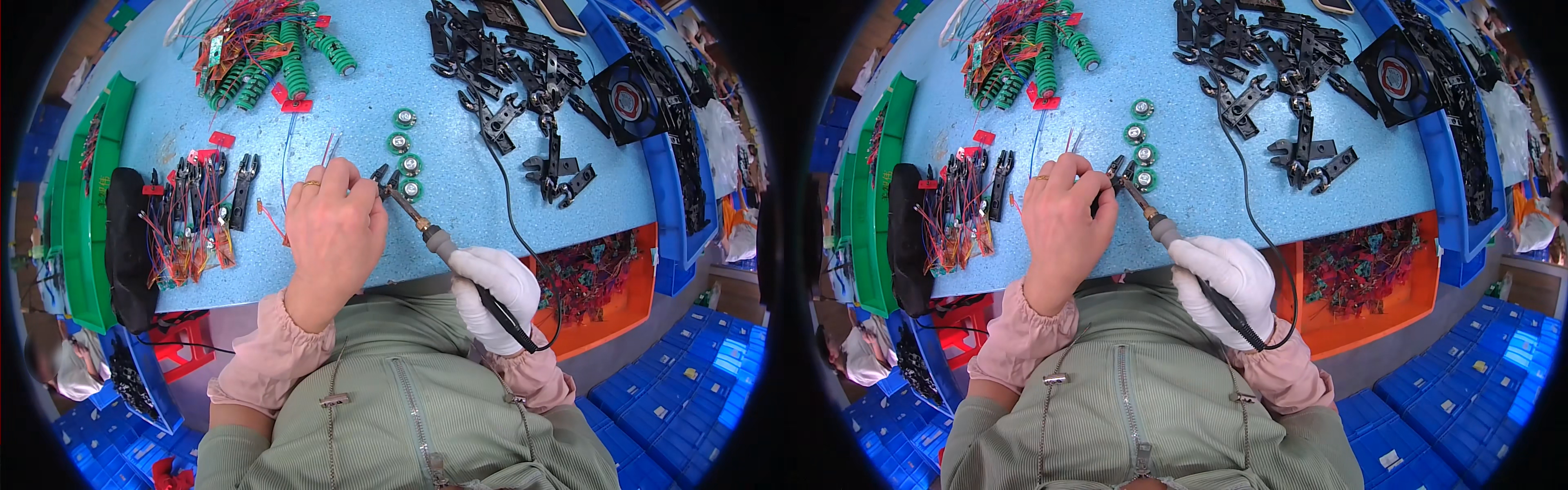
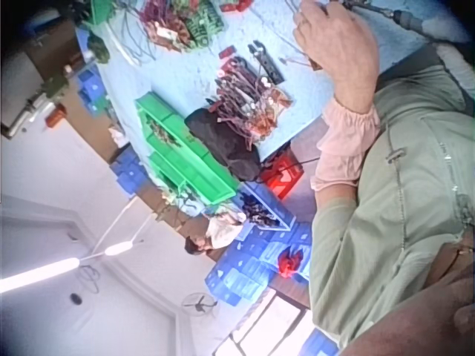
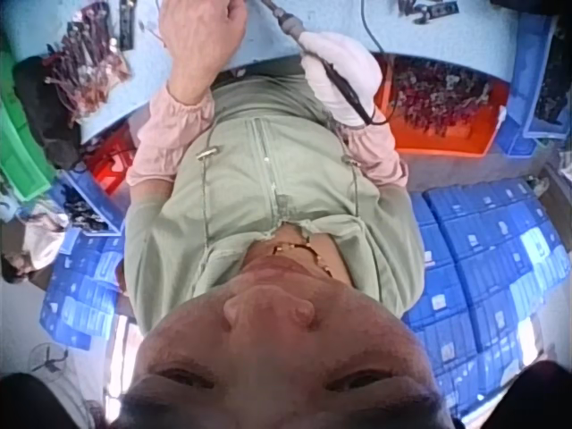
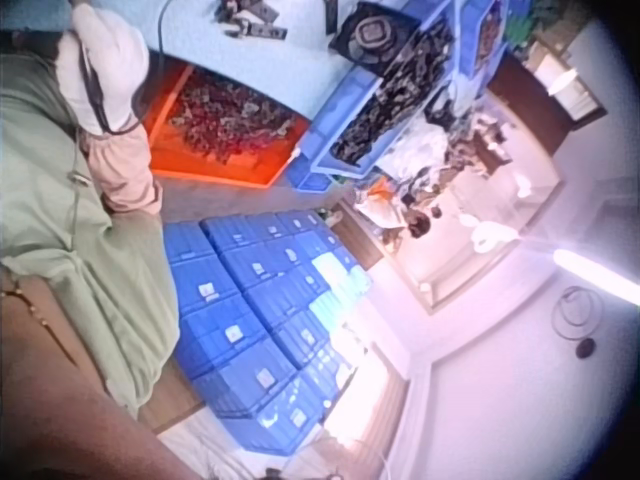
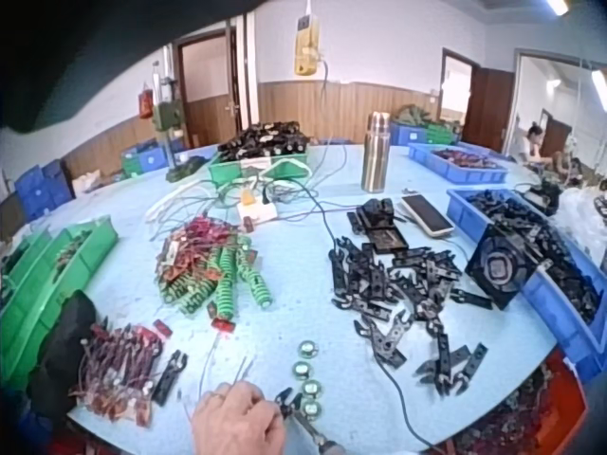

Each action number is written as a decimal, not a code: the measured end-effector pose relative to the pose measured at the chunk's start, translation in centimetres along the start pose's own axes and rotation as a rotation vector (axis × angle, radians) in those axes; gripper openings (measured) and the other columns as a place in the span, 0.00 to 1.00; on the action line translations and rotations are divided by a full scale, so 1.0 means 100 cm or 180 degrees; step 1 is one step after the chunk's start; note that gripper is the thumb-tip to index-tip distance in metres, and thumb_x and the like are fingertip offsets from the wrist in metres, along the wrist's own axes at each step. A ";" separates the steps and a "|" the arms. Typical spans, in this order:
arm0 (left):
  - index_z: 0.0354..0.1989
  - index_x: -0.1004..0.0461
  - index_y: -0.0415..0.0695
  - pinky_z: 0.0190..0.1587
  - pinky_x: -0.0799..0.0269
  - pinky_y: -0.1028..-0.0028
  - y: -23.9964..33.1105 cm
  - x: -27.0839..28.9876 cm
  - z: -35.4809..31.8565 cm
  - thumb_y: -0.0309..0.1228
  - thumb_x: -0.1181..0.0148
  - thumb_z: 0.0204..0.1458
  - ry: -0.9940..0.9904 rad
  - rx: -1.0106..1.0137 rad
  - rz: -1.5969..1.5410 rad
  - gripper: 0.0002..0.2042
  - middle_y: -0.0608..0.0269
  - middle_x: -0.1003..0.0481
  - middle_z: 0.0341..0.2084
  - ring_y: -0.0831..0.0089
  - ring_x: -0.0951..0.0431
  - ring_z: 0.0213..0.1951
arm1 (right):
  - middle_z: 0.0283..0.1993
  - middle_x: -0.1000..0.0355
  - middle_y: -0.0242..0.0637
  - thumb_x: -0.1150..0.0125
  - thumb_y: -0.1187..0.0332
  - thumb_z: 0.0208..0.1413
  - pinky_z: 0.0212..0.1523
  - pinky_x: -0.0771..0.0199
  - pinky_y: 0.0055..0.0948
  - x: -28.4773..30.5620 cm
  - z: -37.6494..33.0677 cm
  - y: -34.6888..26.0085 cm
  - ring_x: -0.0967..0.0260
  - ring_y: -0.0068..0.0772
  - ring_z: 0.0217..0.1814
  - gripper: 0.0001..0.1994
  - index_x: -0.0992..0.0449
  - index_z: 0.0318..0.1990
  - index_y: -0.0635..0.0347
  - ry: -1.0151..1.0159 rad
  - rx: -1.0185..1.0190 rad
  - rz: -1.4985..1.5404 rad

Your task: The person solders wires to electronic sensor components using a soldering iron and then solders the sensors onto mechanical robotic finger pieces.

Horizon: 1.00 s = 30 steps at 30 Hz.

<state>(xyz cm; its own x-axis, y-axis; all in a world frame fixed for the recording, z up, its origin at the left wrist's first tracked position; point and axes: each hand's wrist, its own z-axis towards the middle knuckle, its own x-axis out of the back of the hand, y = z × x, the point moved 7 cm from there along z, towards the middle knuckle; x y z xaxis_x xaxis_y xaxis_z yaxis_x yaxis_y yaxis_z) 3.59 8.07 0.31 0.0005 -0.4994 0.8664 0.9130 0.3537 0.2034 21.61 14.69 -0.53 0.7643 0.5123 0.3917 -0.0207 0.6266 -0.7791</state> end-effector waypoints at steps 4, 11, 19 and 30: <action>0.27 0.22 0.45 0.36 0.33 0.68 0.001 0.001 0.000 0.23 0.34 0.41 -0.0003 -0.0025 -0.0014 0.05 0.67 0.27 0.34 0.66 0.28 0.33 | 0.43 0.19 0.34 0.31 0.78 0.45 0.37 0.28 0.29 0.000 -0.001 0.001 0.25 0.34 0.34 0.16 0.18 0.45 0.60 0.0003 -0.0059 0.0021; 0.27 0.22 0.45 0.36 0.33 0.68 0.000 0.001 -0.001 0.23 0.34 0.42 0.0010 -0.0044 -0.0027 0.04 0.67 0.27 0.34 0.66 0.28 0.33 | 0.42 0.19 0.34 0.31 0.78 0.45 0.37 0.27 0.29 0.000 -0.001 0.001 0.25 0.34 0.34 0.16 0.18 0.45 0.60 -0.0024 -0.0049 0.0048; 0.25 0.25 0.44 0.36 0.35 0.67 0.001 0.000 0.000 0.23 0.36 0.42 0.0083 -0.0157 -0.0039 0.04 0.64 0.31 0.32 0.65 0.32 0.31 | 0.40 0.22 0.43 0.37 0.81 0.48 0.36 0.27 0.28 0.008 0.002 0.008 0.26 0.34 0.34 0.14 0.19 0.44 0.65 0.0204 -0.0396 0.0467; 0.25 0.24 0.44 0.37 0.35 0.67 0.004 0.000 0.003 0.24 0.36 0.42 0.0016 -0.0211 0.0068 0.03 0.63 0.30 0.32 0.64 0.32 0.32 | 0.55 0.30 0.45 0.39 0.79 0.55 0.44 0.23 0.29 0.025 0.036 0.032 0.21 0.37 0.42 0.15 0.23 0.51 0.65 0.0622 -0.0008 0.0009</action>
<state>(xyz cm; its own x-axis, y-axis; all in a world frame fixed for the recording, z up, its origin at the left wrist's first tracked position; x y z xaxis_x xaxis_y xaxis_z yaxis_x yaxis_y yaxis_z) 3.80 8.44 0.49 0.0221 -0.4963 0.8679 0.9378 0.3112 0.1540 21.18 20.10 -0.25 0.8748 0.3901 0.2872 -0.0217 0.6238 -0.7813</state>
